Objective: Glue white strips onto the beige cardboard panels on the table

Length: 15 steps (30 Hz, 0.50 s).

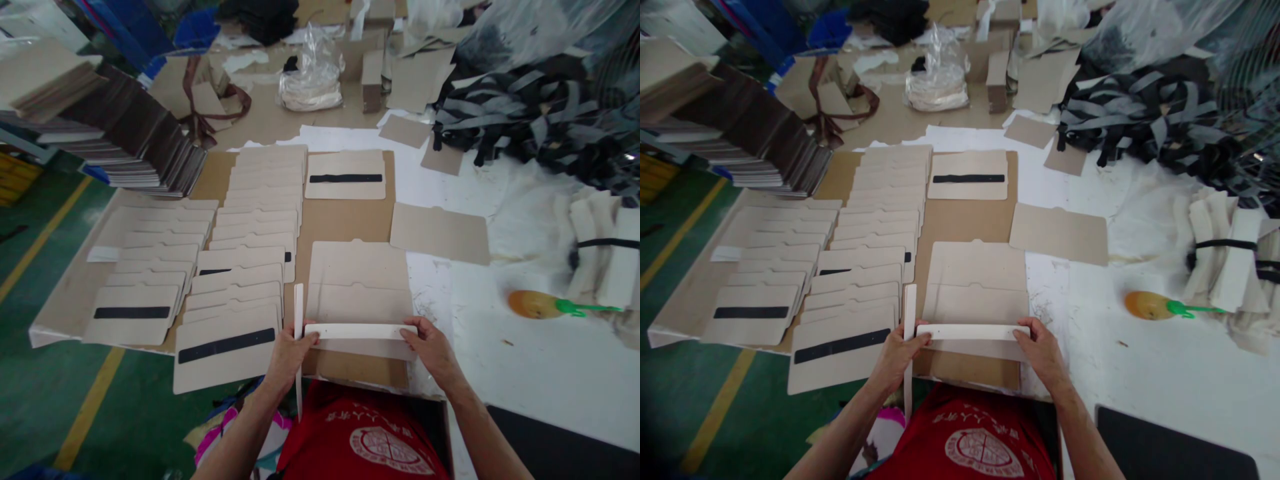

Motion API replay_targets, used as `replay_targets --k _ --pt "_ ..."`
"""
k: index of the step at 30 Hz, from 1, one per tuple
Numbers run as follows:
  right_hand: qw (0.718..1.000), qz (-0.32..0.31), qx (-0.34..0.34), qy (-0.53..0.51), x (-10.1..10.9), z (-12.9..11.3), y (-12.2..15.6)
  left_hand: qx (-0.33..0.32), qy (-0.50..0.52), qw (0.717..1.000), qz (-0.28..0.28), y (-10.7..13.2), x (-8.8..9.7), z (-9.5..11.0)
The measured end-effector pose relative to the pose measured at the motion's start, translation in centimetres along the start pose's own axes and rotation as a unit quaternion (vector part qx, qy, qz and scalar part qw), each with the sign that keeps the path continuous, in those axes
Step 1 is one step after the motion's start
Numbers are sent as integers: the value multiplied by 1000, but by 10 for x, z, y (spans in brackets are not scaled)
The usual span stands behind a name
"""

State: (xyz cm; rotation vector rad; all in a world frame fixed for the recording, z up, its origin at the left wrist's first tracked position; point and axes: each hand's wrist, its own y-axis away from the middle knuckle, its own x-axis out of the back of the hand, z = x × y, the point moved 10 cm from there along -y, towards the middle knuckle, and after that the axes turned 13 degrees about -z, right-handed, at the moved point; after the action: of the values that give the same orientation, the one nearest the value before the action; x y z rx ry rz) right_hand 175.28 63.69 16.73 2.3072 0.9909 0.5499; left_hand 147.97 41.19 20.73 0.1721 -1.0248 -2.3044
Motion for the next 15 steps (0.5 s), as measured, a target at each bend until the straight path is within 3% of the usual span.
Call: replay_targets --k 6,15 --pt "996 66 -11 54 9 6 -8 -1 -10 1000 19 -5 3 1" --pt "988 103 -24 112 12 -7 -10 4 -37 999 28 -13 2 4"
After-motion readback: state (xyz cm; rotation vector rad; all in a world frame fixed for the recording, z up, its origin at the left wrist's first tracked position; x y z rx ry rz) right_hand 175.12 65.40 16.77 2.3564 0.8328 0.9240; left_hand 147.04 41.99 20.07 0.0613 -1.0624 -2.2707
